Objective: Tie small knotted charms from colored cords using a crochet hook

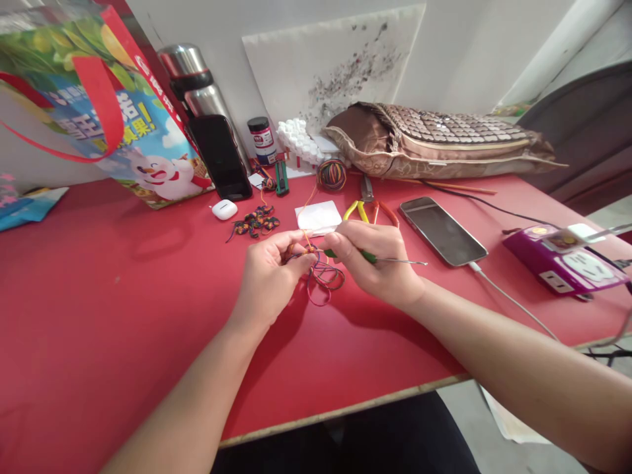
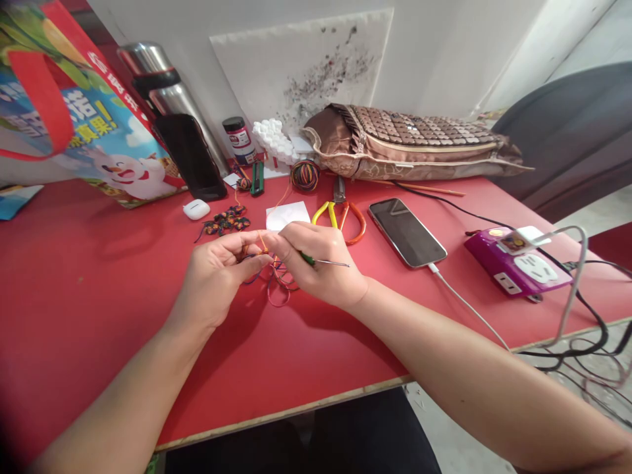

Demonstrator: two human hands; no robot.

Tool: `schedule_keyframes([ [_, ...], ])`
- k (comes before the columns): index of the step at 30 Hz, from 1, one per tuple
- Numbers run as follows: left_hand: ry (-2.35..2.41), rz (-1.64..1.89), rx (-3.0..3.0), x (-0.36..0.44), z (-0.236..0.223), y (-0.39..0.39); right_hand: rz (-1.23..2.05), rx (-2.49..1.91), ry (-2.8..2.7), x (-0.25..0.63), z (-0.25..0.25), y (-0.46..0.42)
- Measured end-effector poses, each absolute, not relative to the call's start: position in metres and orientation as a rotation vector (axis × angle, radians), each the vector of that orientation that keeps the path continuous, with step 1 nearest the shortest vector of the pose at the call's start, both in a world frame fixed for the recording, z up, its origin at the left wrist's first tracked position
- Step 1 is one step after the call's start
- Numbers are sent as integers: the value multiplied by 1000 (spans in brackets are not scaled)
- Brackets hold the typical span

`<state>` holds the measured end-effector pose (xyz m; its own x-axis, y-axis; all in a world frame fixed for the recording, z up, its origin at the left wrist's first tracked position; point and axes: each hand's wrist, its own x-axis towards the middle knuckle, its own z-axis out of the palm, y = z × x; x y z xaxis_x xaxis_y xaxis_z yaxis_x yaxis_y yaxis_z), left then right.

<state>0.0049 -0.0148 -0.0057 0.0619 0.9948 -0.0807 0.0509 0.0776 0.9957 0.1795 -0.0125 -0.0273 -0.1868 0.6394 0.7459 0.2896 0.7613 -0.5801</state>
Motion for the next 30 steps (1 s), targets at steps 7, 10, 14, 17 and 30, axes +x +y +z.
schedule_keyframes([
  [7,1201,1168,1214,3,-6,-15,491,-764,-1768,180,-26,-15],
  [10,1245,1180,1221,3,-6,-16,533,-773,-1787,178,-27,-18],
  [14,1303,1232,1243,2,-4,-17,558,-774,-1820,177,-27,-22],
  [17,1297,1264,1272,2,-1,-18,646,-793,-1768,178,-24,-22],
  [30,1233,1301,1281,2,-2,-15,496,-744,-1822,181,-21,-16],
])
